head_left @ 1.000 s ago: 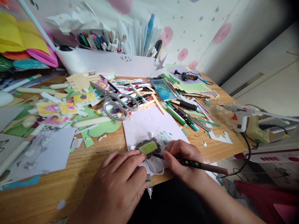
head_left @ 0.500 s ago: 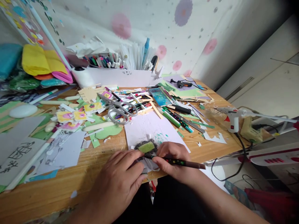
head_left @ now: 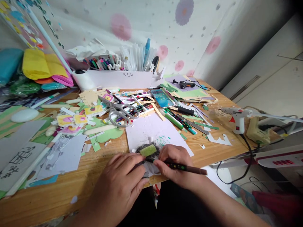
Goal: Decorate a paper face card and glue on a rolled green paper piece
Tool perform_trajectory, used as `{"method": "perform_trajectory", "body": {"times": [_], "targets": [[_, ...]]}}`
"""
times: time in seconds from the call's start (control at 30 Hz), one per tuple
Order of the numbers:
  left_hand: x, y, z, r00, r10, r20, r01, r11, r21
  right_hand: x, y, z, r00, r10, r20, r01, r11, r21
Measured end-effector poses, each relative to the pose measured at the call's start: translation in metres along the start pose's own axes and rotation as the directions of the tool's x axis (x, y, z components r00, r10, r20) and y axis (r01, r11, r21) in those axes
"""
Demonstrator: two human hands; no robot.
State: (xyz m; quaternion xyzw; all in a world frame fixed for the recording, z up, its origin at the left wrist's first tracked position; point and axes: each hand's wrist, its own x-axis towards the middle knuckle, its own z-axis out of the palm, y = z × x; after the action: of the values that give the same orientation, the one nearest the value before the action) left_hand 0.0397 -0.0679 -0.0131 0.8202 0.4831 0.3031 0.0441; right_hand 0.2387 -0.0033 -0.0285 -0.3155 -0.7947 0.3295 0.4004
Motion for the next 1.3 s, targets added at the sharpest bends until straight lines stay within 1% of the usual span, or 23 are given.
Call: {"method": "perform_trajectory", "body": {"times": [0.07,0.13,0.23,0.3,0.4,0.5,0.6,0.7,0.83,0.93,1.03,1.13,1.23,1.3], "targets": [[0.0011,0.0001,-0.0005,1.0,0.008,-0.003,-0.007,1.0,0.011,-0.0015,0.0035,0.0006,0.994,0.067,-0.081,-0.069,0.997,-0.027],[0.0017,0.0004,-0.0004,1.0,0.011,-0.004,-0.011,1.0,0.019,-0.003,0.0074,0.0009,0.977,0.135,-0.163,-0.142,0.989,-0.033],[0.0009,0.0004,0.0015,1.0,-0.003,-0.025,0.003,1.0,-0.008,-0.0041,0.0103,0.0008,0.957,0.168,-0.237,-0.185,0.981,-0.052],[-0.0007,-0.0001,0.0037,0.999,-0.022,-0.032,0.021,0.999,-0.031,-0.0039,0.0099,0.0006,0.961,0.155,-0.228,-0.169,0.985,-0.044],[-0.0033,-0.0012,0.0065,0.999,-0.031,-0.028,0.03,0.999,-0.042,-0.0034,0.0086,0.0008,0.978,0.138,-0.155,-0.142,0.99,-0.016],[-0.0043,-0.0017,0.0073,0.999,-0.028,-0.034,0.026,0.999,-0.039,-0.0032,0.0082,0.0015,0.973,0.141,-0.183,-0.149,0.988,-0.03],[-0.0035,-0.0014,0.0066,0.999,-0.019,-0.029,0.018,0.999,-0.038,-0.0025,0.0082,0.0019,0.982,0.114,-0.152,-0.12,0.992,-0.036],[-0.0025,-0.0009,0.0057,0.999,-0.017,-0.027,0.016,0.999,-0.037,-0.0015,0.0082,0.0019,0.971,0.141,-0.191,-0.153,0.987,-0.047],[-0.0023,-0.0007,0.006,0.999,-0.009,-0.048,0.007,0.999,-0.034,-0.0012,0.0076,0.0013,0.977,0.134,-0.165,-0.143,0.988,-0.049],[-0.002,-0.0007,0.0058,0.999,-0.018,-0.033,0.017,1.0,-0.023,-0.0018,0.0071,0.0004,0.967,0.157,-0.202,-0.173,0.983,-0.063],[-0.0009,-0.0005,0.0042,1.0,-0.007,-0.029,0.006,1.0,-0.01,-0.0022,0.0067,-0.0005,0.973,0.16,-0.166,-0.171,0.984,-0.053],[-0.0004,-0.0001,0.003,1.0,0.005,-0.029,-0.006,1.0,-0.004,-0.0019,0.006,-0.0011,0.964,0.173,-0.201,-0.191,0.979,-0.07],[-0.0012,-0.0001,0.0034,1.0,-0.001,-0.022,0.0,1.0,-0.008,-0.001,0.0051,-0.0012,0.967,0.174,-0.187,-0.189,0.98,-0.066],[-0.0019,-0.0003,0.0039,1.0,-0.006,-0.026,0.006,1.0,-0.011,-0.0003,0.0045,-0.0011,0.961,0.178,-0.211,-0.197,0.978,-0.072]]}}
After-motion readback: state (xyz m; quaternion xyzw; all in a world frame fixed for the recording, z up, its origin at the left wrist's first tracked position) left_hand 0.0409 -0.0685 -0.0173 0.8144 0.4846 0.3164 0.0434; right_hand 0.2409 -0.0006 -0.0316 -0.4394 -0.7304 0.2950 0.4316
